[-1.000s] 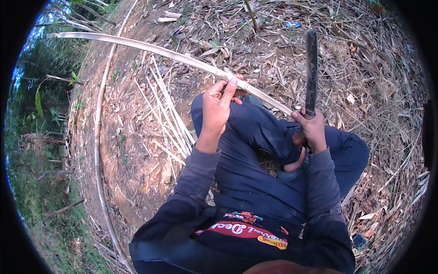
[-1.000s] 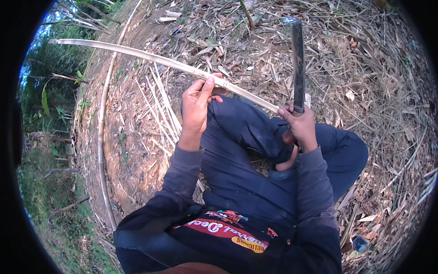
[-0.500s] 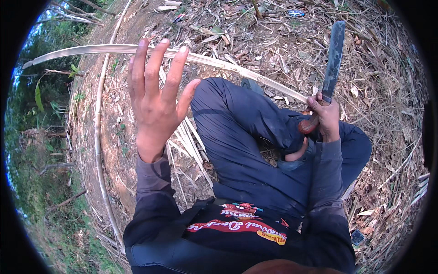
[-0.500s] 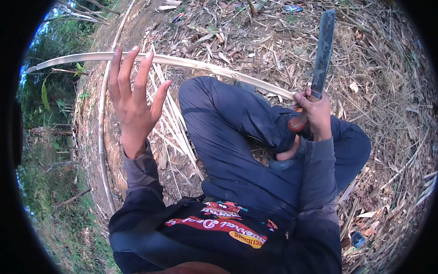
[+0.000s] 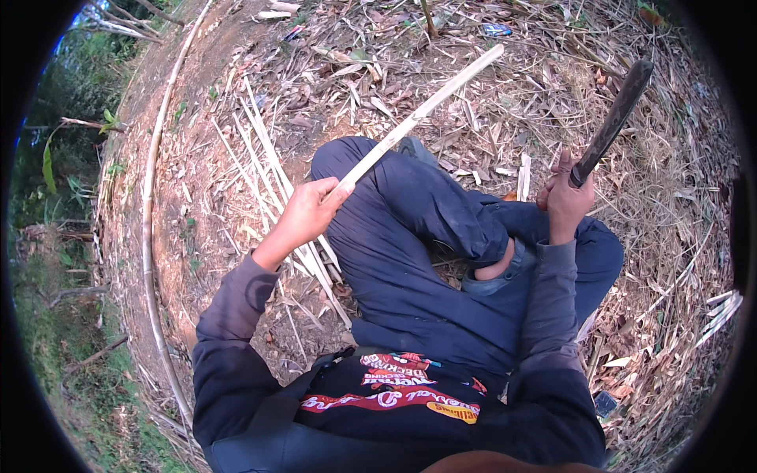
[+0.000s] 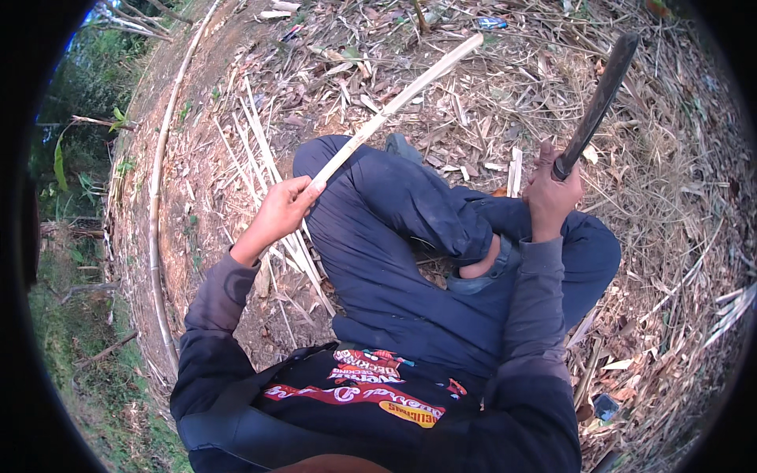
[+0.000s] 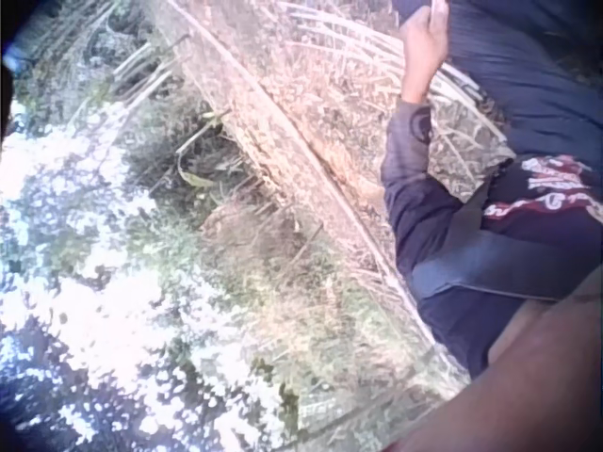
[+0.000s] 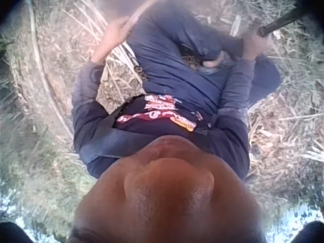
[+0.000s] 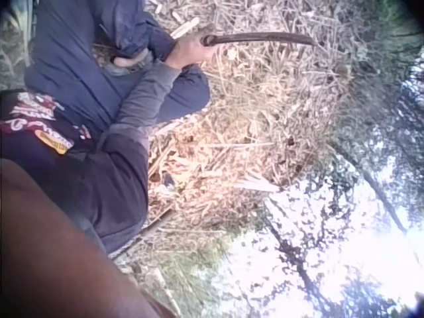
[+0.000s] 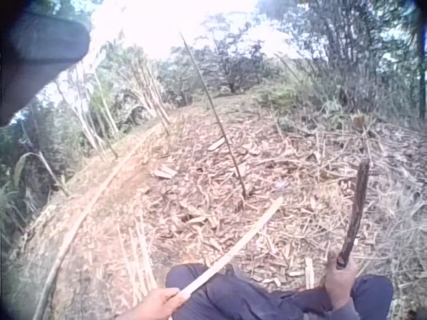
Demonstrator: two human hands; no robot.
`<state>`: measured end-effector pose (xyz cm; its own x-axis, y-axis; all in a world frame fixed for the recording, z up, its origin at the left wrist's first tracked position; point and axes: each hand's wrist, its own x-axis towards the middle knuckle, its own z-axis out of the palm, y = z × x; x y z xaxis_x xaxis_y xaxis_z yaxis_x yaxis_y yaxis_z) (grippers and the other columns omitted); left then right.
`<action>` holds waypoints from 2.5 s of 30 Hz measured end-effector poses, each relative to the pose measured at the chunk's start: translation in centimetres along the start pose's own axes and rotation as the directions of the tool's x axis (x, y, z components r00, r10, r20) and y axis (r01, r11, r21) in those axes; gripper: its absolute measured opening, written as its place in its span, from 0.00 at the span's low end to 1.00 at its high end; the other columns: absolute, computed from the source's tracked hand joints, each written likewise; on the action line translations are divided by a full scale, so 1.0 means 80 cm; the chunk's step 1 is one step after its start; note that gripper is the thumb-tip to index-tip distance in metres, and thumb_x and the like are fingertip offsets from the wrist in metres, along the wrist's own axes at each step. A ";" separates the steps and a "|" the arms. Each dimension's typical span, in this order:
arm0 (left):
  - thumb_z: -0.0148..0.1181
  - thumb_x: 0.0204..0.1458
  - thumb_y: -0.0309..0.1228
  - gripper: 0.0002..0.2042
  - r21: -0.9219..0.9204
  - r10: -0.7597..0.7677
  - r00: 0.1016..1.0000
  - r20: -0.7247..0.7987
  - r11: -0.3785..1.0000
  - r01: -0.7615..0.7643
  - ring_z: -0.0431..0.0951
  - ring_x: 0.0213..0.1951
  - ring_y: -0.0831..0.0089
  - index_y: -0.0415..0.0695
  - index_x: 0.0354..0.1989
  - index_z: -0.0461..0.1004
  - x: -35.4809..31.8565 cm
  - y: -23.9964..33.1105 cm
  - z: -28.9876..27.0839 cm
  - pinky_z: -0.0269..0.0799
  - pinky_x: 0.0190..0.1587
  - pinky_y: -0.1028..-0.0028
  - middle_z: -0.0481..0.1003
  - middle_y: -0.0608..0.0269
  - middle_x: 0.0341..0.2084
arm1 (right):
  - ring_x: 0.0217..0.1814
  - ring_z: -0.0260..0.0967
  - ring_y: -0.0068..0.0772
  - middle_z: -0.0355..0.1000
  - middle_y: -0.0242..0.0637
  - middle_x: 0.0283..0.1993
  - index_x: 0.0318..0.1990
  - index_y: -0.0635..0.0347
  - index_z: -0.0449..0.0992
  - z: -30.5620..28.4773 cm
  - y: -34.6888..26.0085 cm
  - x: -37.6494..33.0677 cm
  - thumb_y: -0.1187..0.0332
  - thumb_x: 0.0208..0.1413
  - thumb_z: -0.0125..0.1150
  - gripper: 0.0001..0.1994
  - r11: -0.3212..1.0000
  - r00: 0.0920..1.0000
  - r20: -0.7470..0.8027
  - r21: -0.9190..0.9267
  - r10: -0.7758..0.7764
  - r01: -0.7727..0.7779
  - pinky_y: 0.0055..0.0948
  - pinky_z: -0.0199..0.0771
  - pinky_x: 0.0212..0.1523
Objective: The person sits on the ground and uses a machete to shave and split a long bamboo stick. They repeatedly scrape the surface of the bamboo to thin it and then split it lengthwise into smaller strips.
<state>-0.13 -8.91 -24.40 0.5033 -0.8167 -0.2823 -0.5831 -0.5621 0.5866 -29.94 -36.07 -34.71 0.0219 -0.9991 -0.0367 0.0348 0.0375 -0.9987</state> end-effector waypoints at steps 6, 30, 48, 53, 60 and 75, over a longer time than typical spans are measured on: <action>0.40 0.70 0.41 0.14 -0.587 -0.032 0.837 0.546 0.699 0.409 0.61 0.19 0.87 0.43 0.40 0.65 -0.022 0.080 0.048 0.56 0.19 0.83 0.60 0.72 0.25 | 0.22 0.71 0.32 0.69 0.38 0.23 0.33 0.62 0.74 0.026 0.007 -0.071 0.62 0.55 0.69 0.13 0.782 0.839 0.331 -0.327 -0.432 0.531 0.33 0.67 0.24; 0.43 0.70 0.42 0.13 -0.737 0.106 0.784 0.612 0.436 0.517 0.48 0.15 0.89 0.47 0.36 0.64 -0.035 0.136 0.115 0.41 0.15 0.82 0.53 0.78 0.18 | 0.23 0.73 0.41 0.70 0.38 0.22 0.30 0.58 0.73 0.011 0.010 -0.024 0.69 0.46 0.68 0.09 0.388 0.722 0.445 -0.630 -0.530 0.673 0.38 0.68 0.24; 0.42 0.70 0.40 0.12 -0.730 0.096 0.836 0.541 0.546 0.410 0.48 0.14 0.89 0.47 0.36 0.63 -0.025 0.150 0.141 0.42 0.15 0.83 0.52 0.79 0.17 | 0.25 0.74 0.40 0.71 0.34 0.22 0.28 0.54 0.75 -0.006 -0.021 -0.067 0.70 0.41 0.69 0.08 0.244 0.546 0.698 -0.492 -0.464 0.836 0.37 0.69 0.23; 0.43 0.70 0.40 0.12 -0.743 0.116 0.806 0.580 0.481 0.465 0.48 0.14 0.90 0.47 0.35 0.63 -0.025 0.148 0.136 0.41 0.15 0.83 0.53 0.78 0.17 | 0.26 0.74 0.43 0.74 0.37 0.26 0.30 0.56 0.75 -0.006 -0.015 -0.056 0.67 0.43 0.70 0.09 0.388 0.690 0.547 -0.573 -0.474 0.722 0.36 0.72 0.25; 0.43 0.70 0.40 0.12 -0.766 0.156 0.822 0.548 0.487 0.419 0.48 0.14 0.90 0.47 0.35 0.64 -0.023 0.157 0.131 0.41 0.14 0.82 0.52 0.78 0.17 | 0.24 0.74 0.42 0.71 0.35 0.23 0.27 0.54 0.70 -0.010 -0.026 -0.013 0.68 0.36 0.70 0.12 0.293 0.609 0.568 -0.552 -0.553 0.781 0.40 0.71 0.23; 0.44 0.69 0.39 0.12 -0.755 0.171 0.781 0.600 0.445 0.483 0.48 0.14 0.90 0.47 0.35 0.64 -0.039 0.155 0.130 0.42 0.14 0.83 0.52 0.79 0.17 | 0.25 0.73 0.48 0.71 0.41 0.22 0.26 0.58 0.72 -0.018 -0.045 -0.065 0.65 0.44 0.71 0.12 0.145 0.470 0.717 -0.467 -0.515 0.872 0.40 0.71 0.24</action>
<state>-15.57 -14.68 -24.16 -0.0895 -0.8125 -0.5761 0.4649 -0.5456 0.6973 -31.61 -31.07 -30.94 0.7088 -0.4738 0.5226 -0.4425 -0.8756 -0.1936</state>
